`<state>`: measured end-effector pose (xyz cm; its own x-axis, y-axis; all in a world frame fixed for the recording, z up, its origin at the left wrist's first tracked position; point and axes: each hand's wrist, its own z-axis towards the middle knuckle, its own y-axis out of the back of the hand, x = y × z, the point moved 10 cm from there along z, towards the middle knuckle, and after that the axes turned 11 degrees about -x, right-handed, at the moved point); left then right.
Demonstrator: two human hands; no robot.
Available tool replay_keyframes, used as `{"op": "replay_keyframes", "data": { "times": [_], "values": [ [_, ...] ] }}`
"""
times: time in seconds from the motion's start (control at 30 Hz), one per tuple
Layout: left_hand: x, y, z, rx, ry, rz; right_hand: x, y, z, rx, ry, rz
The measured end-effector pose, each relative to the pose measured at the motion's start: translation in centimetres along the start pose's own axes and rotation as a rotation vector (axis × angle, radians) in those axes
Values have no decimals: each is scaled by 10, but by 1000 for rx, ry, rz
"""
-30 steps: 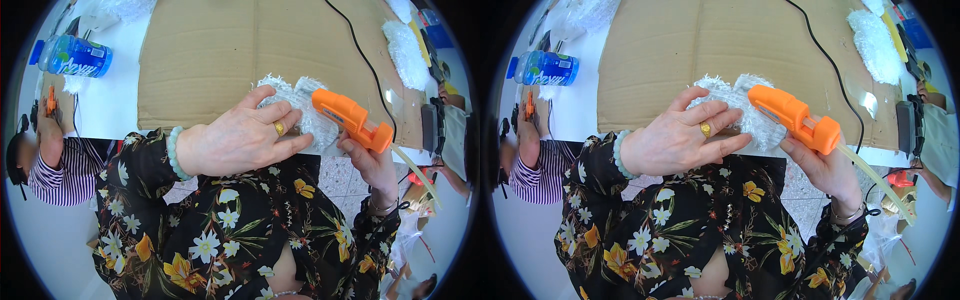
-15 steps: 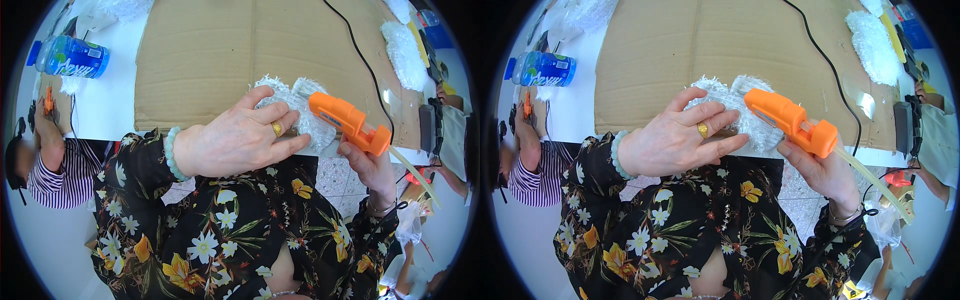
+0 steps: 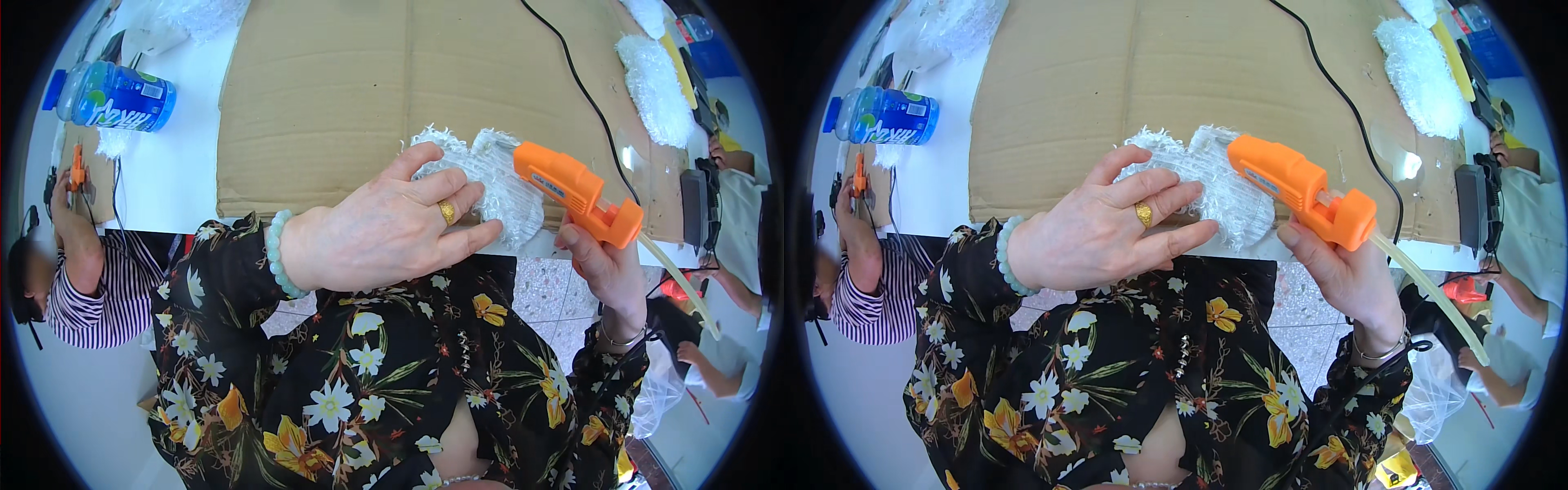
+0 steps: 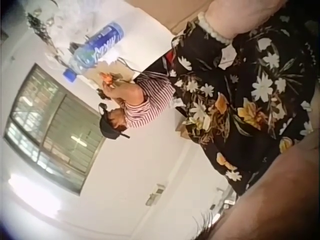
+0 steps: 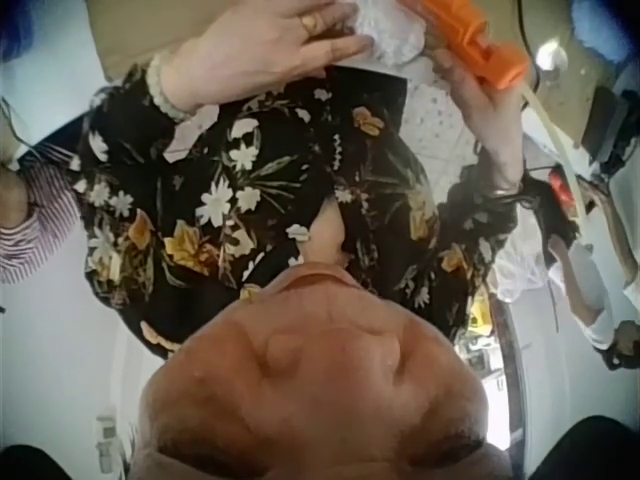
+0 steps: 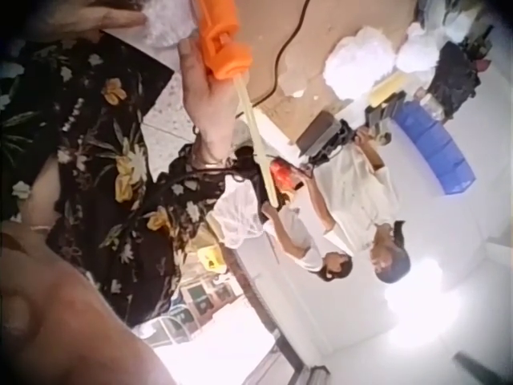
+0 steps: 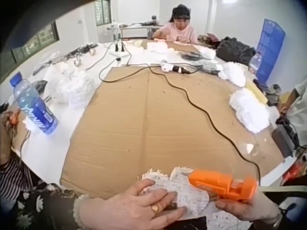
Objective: Applying hot glue to white fabric pieces to assemble them on a workbench.
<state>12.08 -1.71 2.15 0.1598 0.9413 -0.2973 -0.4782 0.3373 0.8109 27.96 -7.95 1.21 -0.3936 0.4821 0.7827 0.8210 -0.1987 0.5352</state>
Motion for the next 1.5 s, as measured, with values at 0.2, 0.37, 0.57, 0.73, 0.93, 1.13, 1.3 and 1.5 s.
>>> {"op": "replay_keyframes", "data": {
  "times": [0.2,0.37,0.57,0.73,0.93,1.13,1.3,1.5],
  "values": [
    [1,2,-3,6,3,-3,13,-13,3,49,87,-28],
    [1,0,-2,-8,2,-12,7,-4,0,-6,109,-19],
    [0,8,1,-133,-20,-29,-10,4,-5,-61,-54,31],
    [1,6,2,-65,-11,-7,-1,7,-7,-59,81,-51],
    [4,10,5,-26,41,-63,9,14,-12,-62,93,166],
    [24,26,17,-186,198,-328,21,-11,-2,-222,138,701],
    [54,36,21,-293,381,-353,17,-21,19,-246,162,854],
    [67,28,37,-349,240,26,7,-25,25,-322,205,954]
  ]
}}
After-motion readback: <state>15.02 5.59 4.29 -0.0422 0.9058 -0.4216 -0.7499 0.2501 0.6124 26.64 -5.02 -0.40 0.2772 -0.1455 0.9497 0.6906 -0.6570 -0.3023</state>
